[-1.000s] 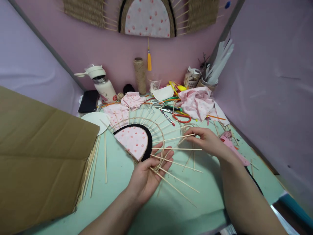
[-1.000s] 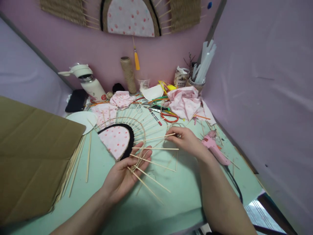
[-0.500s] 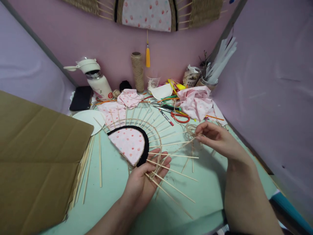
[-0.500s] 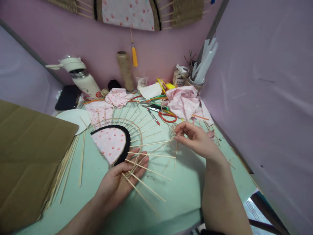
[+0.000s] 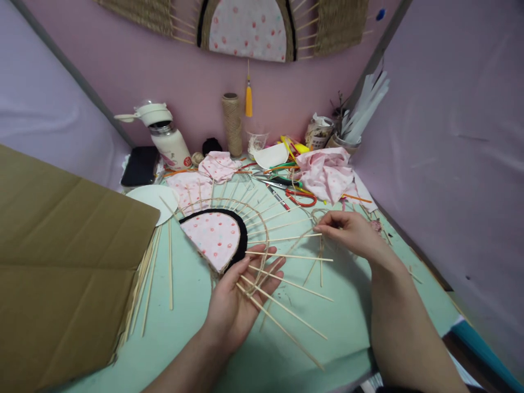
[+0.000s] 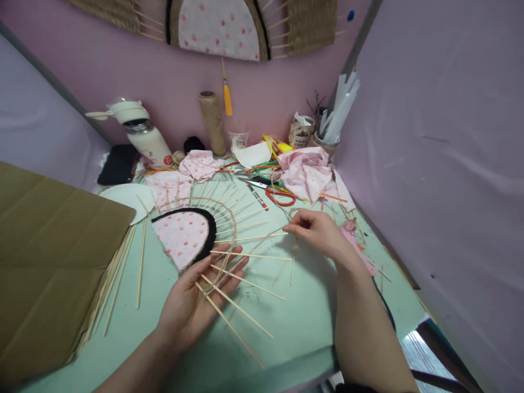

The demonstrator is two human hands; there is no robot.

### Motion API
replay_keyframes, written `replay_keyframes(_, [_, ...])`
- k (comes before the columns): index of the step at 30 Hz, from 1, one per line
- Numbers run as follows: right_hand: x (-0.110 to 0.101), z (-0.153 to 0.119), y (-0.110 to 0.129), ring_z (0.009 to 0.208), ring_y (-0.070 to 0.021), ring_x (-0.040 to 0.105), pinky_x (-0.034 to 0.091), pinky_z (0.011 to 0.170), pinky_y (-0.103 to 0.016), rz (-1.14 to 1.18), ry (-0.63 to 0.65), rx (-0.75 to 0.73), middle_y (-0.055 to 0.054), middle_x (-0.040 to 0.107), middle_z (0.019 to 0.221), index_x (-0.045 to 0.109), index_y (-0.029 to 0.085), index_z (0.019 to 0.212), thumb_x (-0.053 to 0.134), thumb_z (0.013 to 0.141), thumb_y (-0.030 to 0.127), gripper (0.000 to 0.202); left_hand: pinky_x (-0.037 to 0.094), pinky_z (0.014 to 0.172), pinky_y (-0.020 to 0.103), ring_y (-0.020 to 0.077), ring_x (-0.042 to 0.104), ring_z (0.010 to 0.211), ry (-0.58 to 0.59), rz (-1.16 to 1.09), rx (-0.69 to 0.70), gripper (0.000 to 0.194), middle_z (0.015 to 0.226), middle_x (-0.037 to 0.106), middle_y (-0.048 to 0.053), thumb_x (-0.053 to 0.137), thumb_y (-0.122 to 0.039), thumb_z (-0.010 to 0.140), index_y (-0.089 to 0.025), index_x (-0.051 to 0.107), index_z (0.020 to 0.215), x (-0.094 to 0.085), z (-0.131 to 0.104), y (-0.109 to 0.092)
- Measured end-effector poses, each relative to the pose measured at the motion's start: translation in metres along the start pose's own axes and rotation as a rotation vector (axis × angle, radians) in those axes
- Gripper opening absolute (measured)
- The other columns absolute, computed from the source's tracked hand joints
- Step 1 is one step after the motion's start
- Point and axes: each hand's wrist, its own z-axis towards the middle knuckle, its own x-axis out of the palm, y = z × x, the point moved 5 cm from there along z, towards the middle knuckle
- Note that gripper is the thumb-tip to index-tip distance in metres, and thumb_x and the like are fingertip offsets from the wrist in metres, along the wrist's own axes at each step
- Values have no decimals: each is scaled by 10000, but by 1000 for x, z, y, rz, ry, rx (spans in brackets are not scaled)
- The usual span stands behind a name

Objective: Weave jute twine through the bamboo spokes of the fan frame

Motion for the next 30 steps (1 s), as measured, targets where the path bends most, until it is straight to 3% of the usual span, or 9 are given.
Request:
replay_keyframes(5, [17,7,3,555,-129,474,353,513,-256,23,-3,-11,-9,581,614,623,174,670,637,760,464,304,515,895,361,282,620,1099,16,-14,-24,254,1222,642,113,527,-192,859,-144,640,1082,3,-4,3])
replay_keyframes(11, [53,14,11,551,-133,453,354,534,-267,155,-243,-39,-3,537,579,615,176,638,635,756,432,283,520,853,338,269,653,1035,59,11,-106,226,1178,664,96,507,-201,871,-147,652,1036,4,-12,19])
replay_keyframes(15, [67,13,12,486,-114,378,311,492,-265,189,-240,6,24,453,502,584,183,588,648,748,456,322,501,875,347,280,651,1032,42,25,-148,262,1200,649,106,525,-216,867,-154,612,1106,-3,-17,30])
replay_keyframes(19, [67,10,15,483,-107,363,295,485,-261,196,-241,12,28,448,497,567,182,575,647,751,444,325,498,831,330,243,681,929,18,-13,-149,376,1201,647,91,543,-212,847,-203,525,1222,-10,-17,34])
replay_keyframes(23, [70,9,13,482,-97,348,287,476,-251,221,-214,0,36,436,501,579,174,597,659,747,460,333,480,734,276,172,665,814,194,-83,-115,457,1319,570,96,509,-177,798,-187,526,1254,-10,-14,34])
replay_keyframes(27, [73,10,10,512,-109,418,331,498,-247,249,-213,-55,22,497,530,575,171,586,675,730,441,322,453,739,302,150,620,755,411,-180,-55,559,1436,456,91,477,-271,779,-201,486,1333,-9,-15,32])
replay_keyframes(30, [74,10,11,545,-124,477,377,537,-255,255,-220,-102,11,544,554,572,174,578,691,715,407,296,428,706,307,146,598,705,489,-181,-54,585,1446,444,78,471,-314,769,-225,477,1347,-10,-17,32])
